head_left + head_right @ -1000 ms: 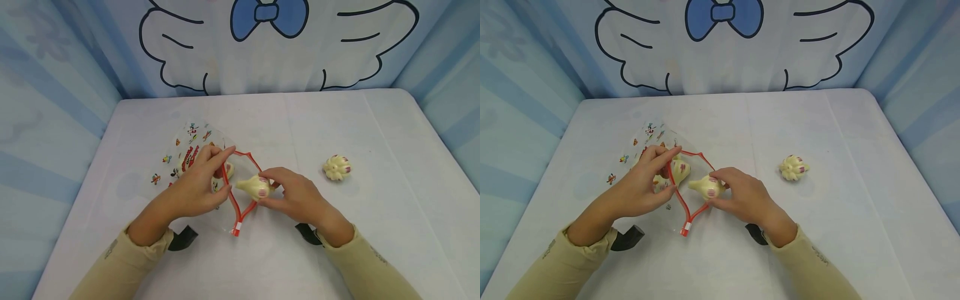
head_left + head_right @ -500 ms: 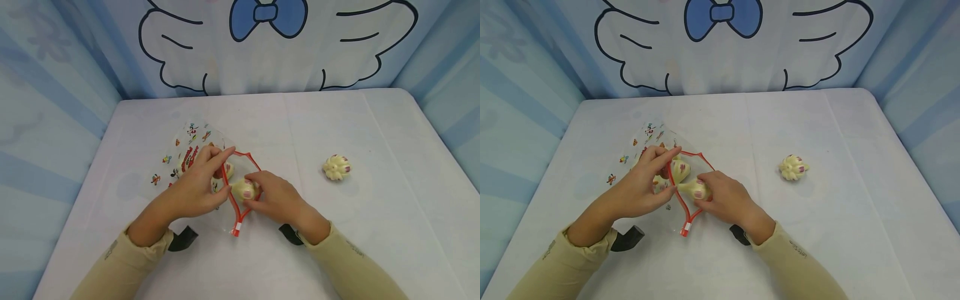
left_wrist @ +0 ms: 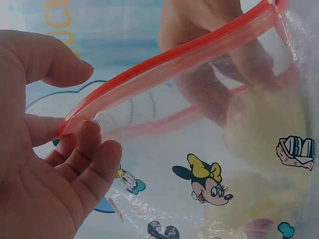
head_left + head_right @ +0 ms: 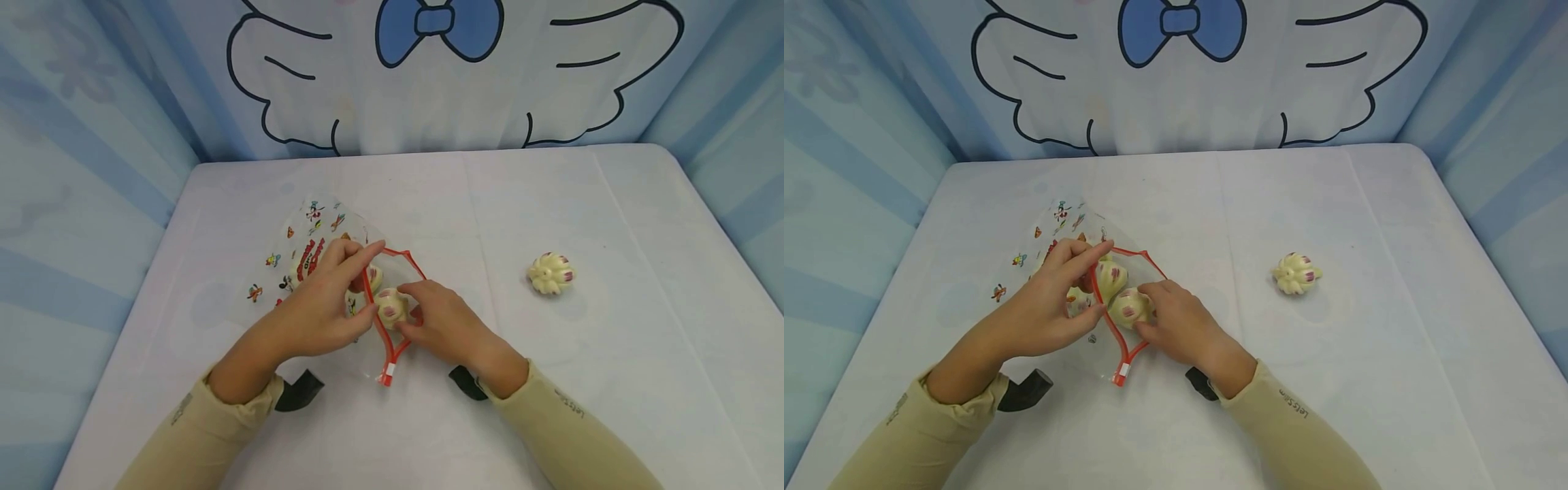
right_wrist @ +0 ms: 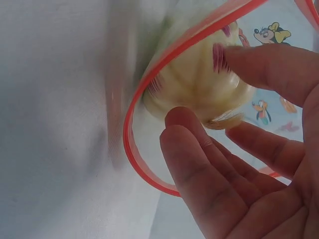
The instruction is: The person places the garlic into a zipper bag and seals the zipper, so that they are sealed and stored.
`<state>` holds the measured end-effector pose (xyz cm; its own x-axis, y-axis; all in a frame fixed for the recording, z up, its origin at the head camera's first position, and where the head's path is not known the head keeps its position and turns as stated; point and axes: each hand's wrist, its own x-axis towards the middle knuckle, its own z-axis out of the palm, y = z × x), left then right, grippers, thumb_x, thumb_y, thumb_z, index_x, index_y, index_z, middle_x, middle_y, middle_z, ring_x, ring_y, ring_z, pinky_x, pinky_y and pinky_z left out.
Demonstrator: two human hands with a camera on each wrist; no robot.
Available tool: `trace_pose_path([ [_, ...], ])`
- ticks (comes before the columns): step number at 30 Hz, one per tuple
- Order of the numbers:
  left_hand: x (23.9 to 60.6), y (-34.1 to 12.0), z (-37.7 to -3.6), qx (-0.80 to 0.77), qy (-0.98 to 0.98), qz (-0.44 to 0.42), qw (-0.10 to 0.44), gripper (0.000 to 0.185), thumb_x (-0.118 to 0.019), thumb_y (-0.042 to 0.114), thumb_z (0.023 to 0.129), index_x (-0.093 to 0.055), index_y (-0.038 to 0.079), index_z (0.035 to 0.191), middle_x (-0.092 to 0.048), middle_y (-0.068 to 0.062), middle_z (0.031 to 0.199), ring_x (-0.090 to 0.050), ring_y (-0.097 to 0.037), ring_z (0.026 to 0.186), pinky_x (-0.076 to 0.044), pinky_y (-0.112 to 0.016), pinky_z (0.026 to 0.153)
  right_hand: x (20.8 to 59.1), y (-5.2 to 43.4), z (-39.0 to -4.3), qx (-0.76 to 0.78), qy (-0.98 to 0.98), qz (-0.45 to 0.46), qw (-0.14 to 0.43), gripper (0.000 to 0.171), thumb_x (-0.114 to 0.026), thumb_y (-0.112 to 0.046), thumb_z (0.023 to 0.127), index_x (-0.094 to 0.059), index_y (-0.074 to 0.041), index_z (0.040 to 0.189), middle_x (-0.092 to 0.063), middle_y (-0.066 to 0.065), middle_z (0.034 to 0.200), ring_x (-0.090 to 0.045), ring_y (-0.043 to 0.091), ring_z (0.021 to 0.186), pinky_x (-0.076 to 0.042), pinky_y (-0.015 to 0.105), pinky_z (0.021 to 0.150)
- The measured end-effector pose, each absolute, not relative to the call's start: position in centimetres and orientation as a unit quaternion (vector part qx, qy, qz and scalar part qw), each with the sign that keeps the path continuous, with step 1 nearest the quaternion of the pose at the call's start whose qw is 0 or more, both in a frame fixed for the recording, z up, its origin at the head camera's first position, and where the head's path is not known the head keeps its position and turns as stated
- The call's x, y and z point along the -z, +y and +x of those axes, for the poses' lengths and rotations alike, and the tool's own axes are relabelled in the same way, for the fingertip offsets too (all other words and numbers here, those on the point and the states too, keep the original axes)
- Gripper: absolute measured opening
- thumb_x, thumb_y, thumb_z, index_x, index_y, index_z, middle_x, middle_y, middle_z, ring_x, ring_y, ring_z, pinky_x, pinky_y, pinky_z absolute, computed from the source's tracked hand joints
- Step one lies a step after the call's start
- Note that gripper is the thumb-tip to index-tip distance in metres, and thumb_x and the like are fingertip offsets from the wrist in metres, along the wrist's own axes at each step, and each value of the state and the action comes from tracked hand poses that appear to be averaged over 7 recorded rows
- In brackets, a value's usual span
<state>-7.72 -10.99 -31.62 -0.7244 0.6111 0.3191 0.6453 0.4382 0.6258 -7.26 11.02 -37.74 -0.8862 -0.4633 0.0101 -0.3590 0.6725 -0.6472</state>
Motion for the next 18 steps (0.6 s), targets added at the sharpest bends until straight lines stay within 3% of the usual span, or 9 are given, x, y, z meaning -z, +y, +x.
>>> trace_pose_path([
  [18,31.5,-10.9,-7.7,0.38,-0.849,-0.366,0.014,0.071,-0.071,0.007,0.085,-0.042,-0.002,0.149,-0.043,-0.009,0.115,-0.046,-0.012,0.091,-0.047,-0.029,0.074,37.6,9.8,-8.0,0.344,0.909,-0.218,0.09,0.038,-0.075,-0.018,0.09,-0.066,0.004,0.12,-0.067,0.011,0.112,-0.069,0.02,0.091,-0.056,0.031,0.077],
])
